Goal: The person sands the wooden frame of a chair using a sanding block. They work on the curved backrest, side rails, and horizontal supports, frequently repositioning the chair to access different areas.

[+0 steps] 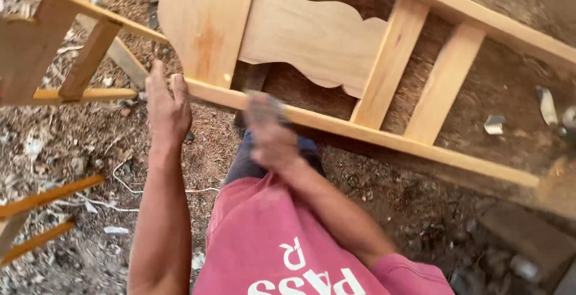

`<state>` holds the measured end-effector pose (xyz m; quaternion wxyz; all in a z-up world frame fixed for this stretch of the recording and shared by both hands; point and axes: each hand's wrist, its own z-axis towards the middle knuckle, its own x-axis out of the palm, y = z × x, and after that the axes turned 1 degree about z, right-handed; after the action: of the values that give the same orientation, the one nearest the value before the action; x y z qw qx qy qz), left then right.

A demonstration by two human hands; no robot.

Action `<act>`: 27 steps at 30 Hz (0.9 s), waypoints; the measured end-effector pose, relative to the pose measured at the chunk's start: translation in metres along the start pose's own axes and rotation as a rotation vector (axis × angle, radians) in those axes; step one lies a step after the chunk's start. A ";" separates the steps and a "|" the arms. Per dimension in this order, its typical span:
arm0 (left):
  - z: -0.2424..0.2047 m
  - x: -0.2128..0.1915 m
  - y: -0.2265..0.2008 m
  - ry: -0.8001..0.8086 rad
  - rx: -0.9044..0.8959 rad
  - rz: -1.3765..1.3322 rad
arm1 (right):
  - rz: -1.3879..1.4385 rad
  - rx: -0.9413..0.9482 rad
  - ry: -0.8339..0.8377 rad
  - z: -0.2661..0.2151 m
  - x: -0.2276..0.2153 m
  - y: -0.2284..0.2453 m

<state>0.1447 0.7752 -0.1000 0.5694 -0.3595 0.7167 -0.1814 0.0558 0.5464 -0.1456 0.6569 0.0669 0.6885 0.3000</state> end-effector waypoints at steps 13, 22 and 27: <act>-0.017 -0.005 -0.024 0.104 0.132 -0.182 | -0.071 0.200 -0.290 -0.011 -0.048 0.015; -0.007 0.000 -0.008 0.109 -0.002 -0.152 | -0.123 0.734 -0.253 -0.148 -0.114 -0.175; 0.002 0.004 -0.001 0.157 0.037 -0.294 | 0.180 1.151 -0.375 -0.084 -0.194 -0.105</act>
<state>0.1464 0.7721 -0.1026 0.4854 -0.4346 0.6953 -0.3034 0.0334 0.3392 -0.0343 0.5975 0.5206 0.6043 -0.0826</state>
